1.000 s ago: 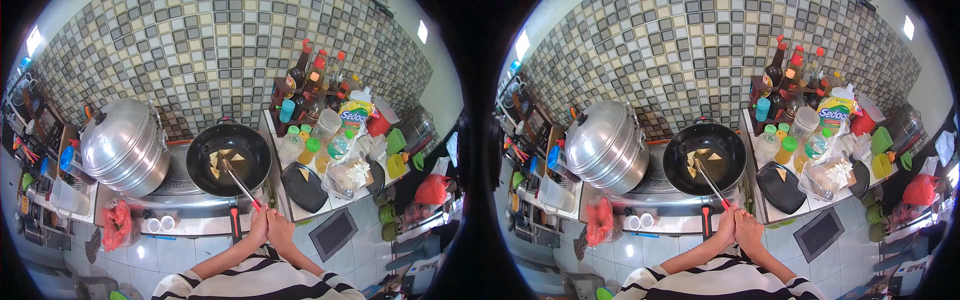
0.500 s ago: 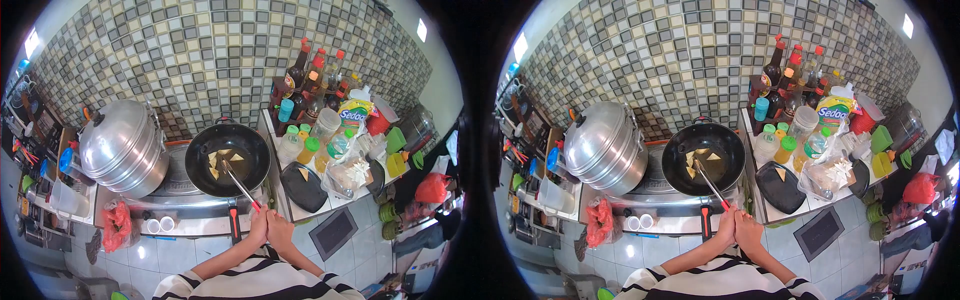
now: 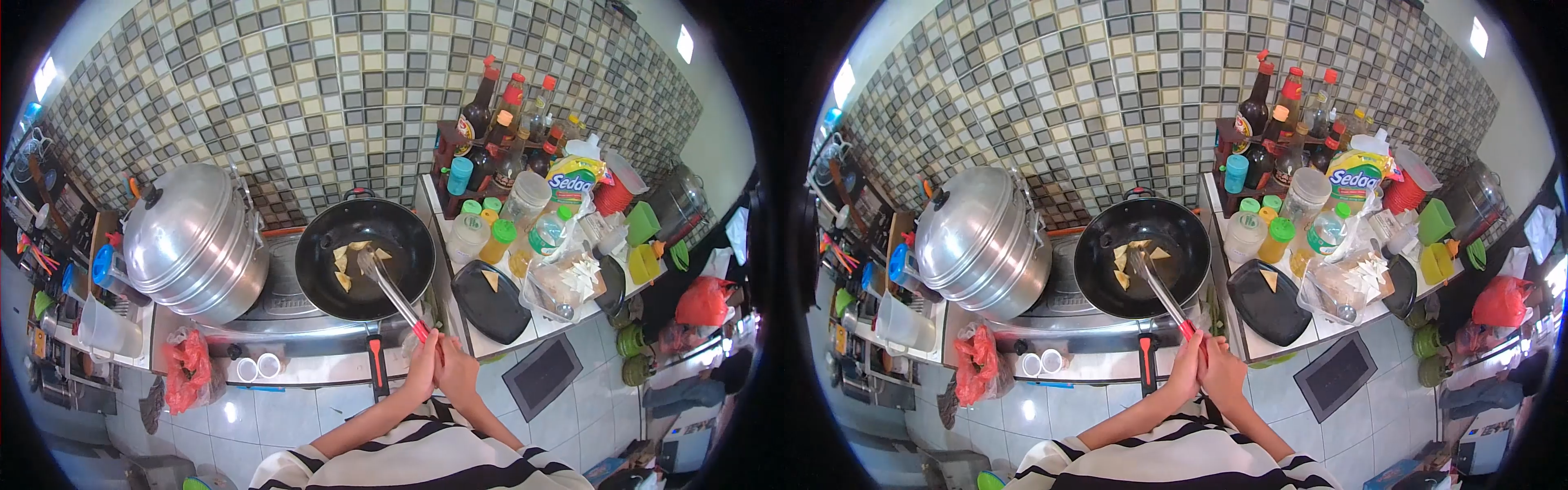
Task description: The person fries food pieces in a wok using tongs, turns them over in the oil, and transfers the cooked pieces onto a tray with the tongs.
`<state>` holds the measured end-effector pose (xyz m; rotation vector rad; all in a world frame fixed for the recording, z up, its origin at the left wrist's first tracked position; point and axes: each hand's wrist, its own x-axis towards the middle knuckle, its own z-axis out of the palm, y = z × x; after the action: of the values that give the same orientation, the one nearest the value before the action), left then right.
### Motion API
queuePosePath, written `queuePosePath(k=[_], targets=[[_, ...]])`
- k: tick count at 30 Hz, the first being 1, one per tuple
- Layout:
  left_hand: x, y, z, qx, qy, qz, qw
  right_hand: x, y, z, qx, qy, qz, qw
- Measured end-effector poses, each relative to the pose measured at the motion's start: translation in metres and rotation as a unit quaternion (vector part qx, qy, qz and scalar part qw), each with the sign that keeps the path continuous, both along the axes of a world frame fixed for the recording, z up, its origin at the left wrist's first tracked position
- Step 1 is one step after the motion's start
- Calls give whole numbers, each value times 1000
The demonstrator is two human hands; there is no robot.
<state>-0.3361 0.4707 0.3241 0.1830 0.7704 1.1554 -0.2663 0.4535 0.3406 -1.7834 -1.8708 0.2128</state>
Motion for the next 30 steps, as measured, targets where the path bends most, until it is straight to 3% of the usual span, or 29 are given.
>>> queuePosePath(k=[1, 3, 4, 6, 9, 12, 18, 30], targets=[[1, -2, 3, 28, 6, -11, 1000, 3, 1, -1, -1, -1, -3, 1000], [-1, -7, 0, 41, 60, -53, 996, 12, 3, -6, -1, 147, -20, 989], [0, -9, -1, 57, 114, -90, 988, 18, 2, -6, -1, 146, -26, 989], [1, -18, 4, 75, 128, -113, 982, 32, 0, -6, -35, 258, -59, 964], [-14, -26, 17, 179, 161, -303, 922, 55, -11, -9, -10, 237, -111, 965], [-17, -34, 21, 184, 162, -359, 901, 82, -27, -20, -5, 216, -153, 964], [-18, -32, 21, 204, 139, -388, 888, 106, -48, -37, -20, 168, -240, 956], [-20, -35, 21, 157, 122, -403, 893, 100, -38, -39, -2, 104, -244, 964]])
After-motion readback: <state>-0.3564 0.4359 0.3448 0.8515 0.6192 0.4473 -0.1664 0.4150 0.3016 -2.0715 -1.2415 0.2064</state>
